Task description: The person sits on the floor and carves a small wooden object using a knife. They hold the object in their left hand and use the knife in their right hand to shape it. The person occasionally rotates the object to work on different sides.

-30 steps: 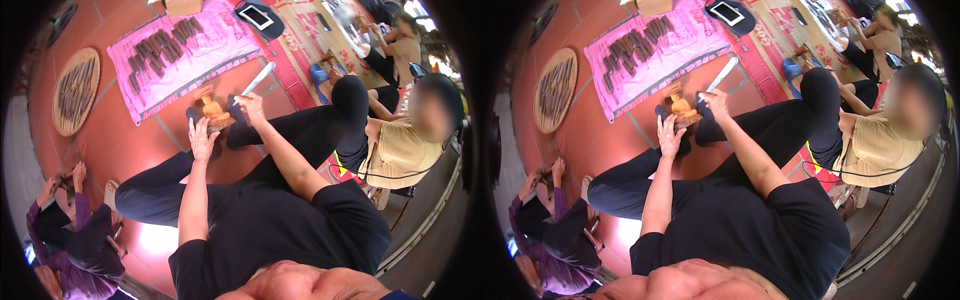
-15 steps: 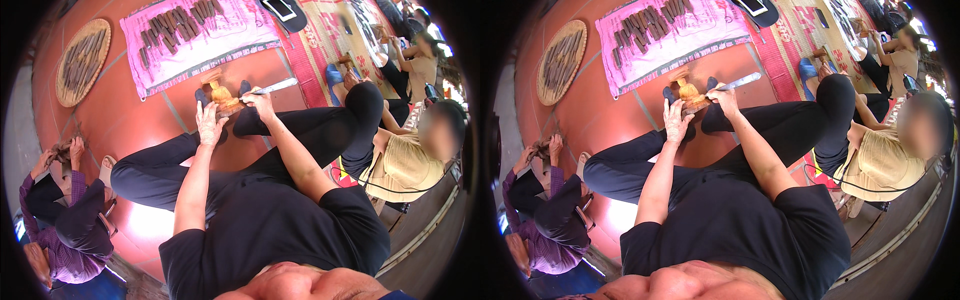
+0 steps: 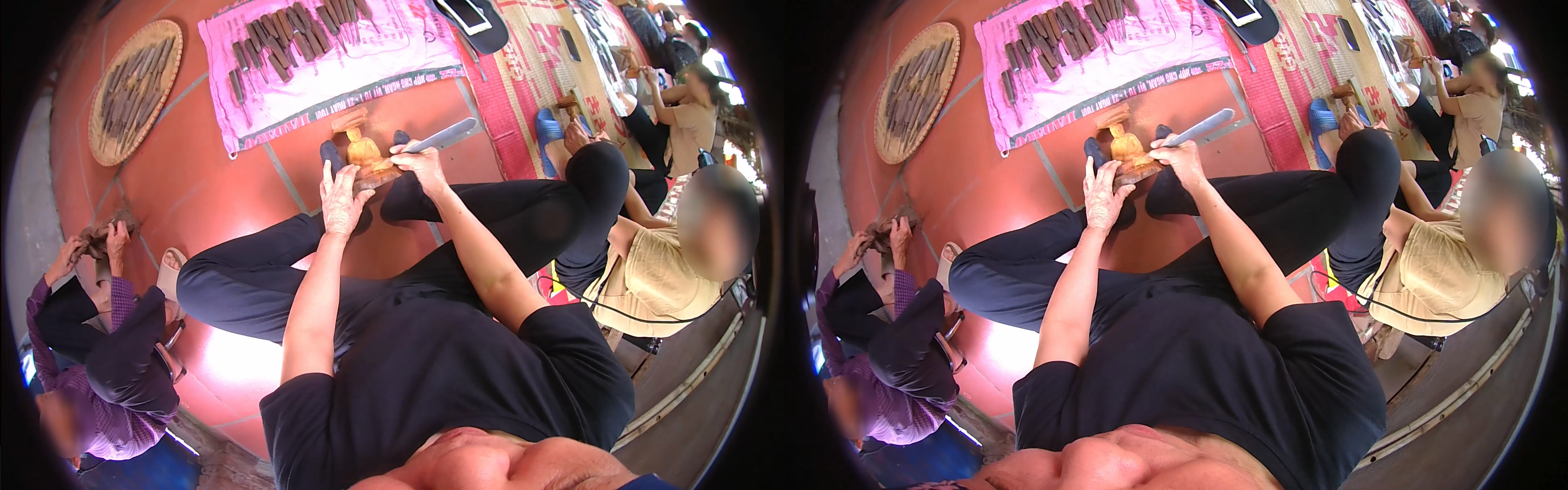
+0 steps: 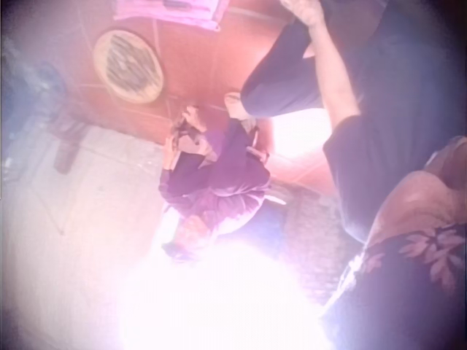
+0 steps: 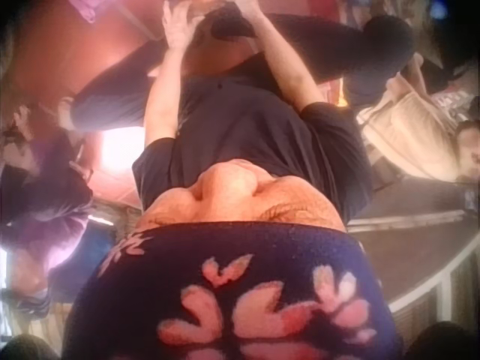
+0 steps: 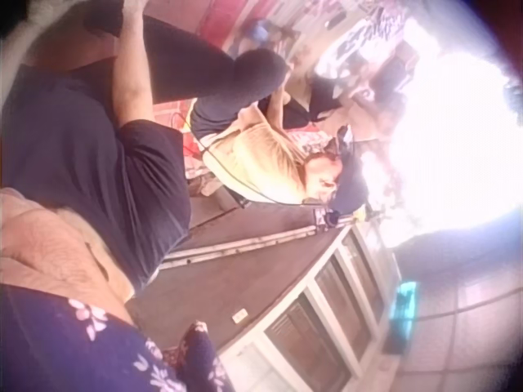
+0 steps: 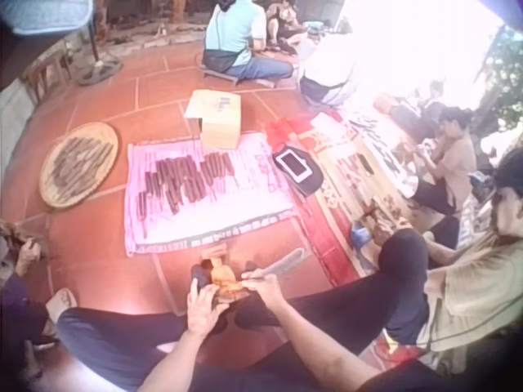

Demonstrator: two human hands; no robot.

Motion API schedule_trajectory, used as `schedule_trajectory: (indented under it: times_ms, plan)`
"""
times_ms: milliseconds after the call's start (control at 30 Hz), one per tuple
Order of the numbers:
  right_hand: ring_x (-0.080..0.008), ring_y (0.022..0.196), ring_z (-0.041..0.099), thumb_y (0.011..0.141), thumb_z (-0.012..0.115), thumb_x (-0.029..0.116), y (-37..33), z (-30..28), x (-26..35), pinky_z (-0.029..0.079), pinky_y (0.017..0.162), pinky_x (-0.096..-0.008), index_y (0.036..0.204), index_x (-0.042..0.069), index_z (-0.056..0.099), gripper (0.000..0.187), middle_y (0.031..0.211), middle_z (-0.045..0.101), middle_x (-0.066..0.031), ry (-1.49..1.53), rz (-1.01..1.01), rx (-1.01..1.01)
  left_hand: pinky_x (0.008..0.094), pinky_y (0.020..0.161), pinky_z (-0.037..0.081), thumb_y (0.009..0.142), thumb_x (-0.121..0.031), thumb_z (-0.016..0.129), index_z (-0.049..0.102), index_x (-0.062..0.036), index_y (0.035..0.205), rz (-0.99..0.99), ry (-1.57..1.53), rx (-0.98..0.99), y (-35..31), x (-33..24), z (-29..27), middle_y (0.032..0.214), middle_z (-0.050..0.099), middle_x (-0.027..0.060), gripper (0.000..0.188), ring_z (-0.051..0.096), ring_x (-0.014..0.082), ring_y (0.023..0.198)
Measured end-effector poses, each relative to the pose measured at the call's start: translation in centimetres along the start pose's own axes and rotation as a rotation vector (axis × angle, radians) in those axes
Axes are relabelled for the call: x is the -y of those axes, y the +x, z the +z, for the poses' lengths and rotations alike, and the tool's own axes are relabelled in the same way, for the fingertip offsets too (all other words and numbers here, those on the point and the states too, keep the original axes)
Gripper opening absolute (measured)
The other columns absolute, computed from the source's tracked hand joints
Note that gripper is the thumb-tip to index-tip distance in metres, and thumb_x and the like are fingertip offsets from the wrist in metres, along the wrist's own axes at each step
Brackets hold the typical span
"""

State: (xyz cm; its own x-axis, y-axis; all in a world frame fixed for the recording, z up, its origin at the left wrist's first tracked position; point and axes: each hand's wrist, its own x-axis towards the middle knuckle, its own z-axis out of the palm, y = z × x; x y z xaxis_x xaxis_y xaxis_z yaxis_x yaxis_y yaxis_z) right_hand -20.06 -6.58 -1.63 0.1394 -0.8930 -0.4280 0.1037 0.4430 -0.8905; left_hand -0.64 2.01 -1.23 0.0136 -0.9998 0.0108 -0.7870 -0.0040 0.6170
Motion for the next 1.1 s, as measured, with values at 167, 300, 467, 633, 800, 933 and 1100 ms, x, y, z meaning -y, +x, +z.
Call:
schedule_trajectory:
  times_ms: [167, 300, 467, 633, 800, 933, 1100]
  plan:
    - [-0.009, 0.062, 0.056, 0.07, 0.072, -0.004, 0.4, -0.7, -0.4, 0.045, 0.059, -0.0221, 0.079, 0.0, 0.066, 0.012, 0.072, 0.063, -0.004, -0.063, -0.06, 0.039, 0.0478, 0.108, 0.027, 0.075, -0.029, 0.074, 0.05, -0.0119, 0.127, 0.0, -0.001, 0.006, 0.0, -0.1, 0.0, 0.128, 0.055, 0.0059, 0.06, 0.027, 0.0358, 0.137]
    - [-0.0079, 0.064, 0.056, 0.071, 0.072, -0.004, 0.4, -0.6, -0.2, 0.045, 0.06, -0.0215, 0.079, 0.0, 0.066, 0.011, 0.072, 0.063, -0.0033, 0.028, -0.047, -0.001, 0.0479, 0.108, 0.027, 0.074, -0.03, 0.074, 0.052, -0.0102, 0.125, -0.002, 0.007, 0.006, 0.1, -0.1, 0.0, 0.128, 0.054, 0.0067, 0.059, 0.028, 0.0356, 0.137]
    - [-0.0084, 0.067, 0.058, 0.072, 0.072, -0.003, -0.2, 0.3, 0.1, 0.046, 0.063, -0.0219, 0.078, 0.0, 0.066, 0.009, 0.074, 0.064, -0.0048, -0.14, -0.062, 0.024, 0.0481, 0.108, 0.027, 0.074, -0.029, 0.075, 0.052, -0.01, 0.125, 0.002, 0.002, -0.003, 0.1, 0.0, 0.1, 0.128, 0.054, 0.0065, 0.059, 0.028, 0.0361, 0.137]
    - [-0.0092, 0.064, 0.059, 0.074, 0.071, 0.0, 0.2, -0.8, 0.0, 0.047, 0.061, -0.0216, 0.075, 0.001, 0.065, 0.007, 0.073, 0.065, -0.0048, -0.016, -0.022, 0.006, 0.0482, 0.108, 0.027, 0.074, -0.029, 0.074, 0.051, -0.01, 0.125, 0.013, 0.005, -0.007, 0.1, -0.1, 0.0, 0.128, 0.054, 0.0065, 0.059, 0.028, 0.0361, 0.137]
    - [-0.0087, 0.064, 0.058, 0.074, 0.072, 0.0, -0.3, 0.2, 0.2, 0.046, 0.059, -0.0218, 0.077, 0.001, 0.065, 0.008, 0.073, 0.064, -0.004, 0.043, 0.028, -0.078, 0.0483, 0.107, 0.027, 0.074, -0.028, 0.075, 0.051, -0.0108, 0.126, 0.009, 0.002, -0.009, -0.1, 0.2, 0.2, 0.128, 0.054, 0.0063, 0.06, 0.028, 0.0362, 0.137]
    - [-0.0087, 0.064, 0.058, 0.074, 0.072, 0.003, 0.1, -0.3, -1.0, 0.046, 0.06, -0.0225, 0.081, 0.0, 0.067, 0.009, 0.073, 0.064, -0.0034, -0.033, -0.072, -0.017, 0.0485, 0.107, 0.028, 0.073, -0.027, 0.076, 0.051, -0.0112, 0.126, 0.014, -0.001, -0.016, 0.0, 0.0, 0.3, 0.127, 0.055, 0.0063, 0.06, 0.029, 0.0364, 0.137]
    - [-0.0089, 0.063, 0.058, 0.076, 0.073, 0.01, -0.4, 1.1, 0.2, 0.047, 0.058, -0.023, 0.08, 0.002, 0.066, 0.011, 0.072, 0.064, -0.0028, -0.212, 0.023, -0.092, 0.049, 0.106, 0.029, 0.071, -0.026, 0.077, 0.051, -0.0126, 0.125, 0.062, -0.003, -0.108, -1.0, 1.1, 0.1, 0.128, 0.054, 0.0062, 0.061, 0.029, 0.0366, 0.137]
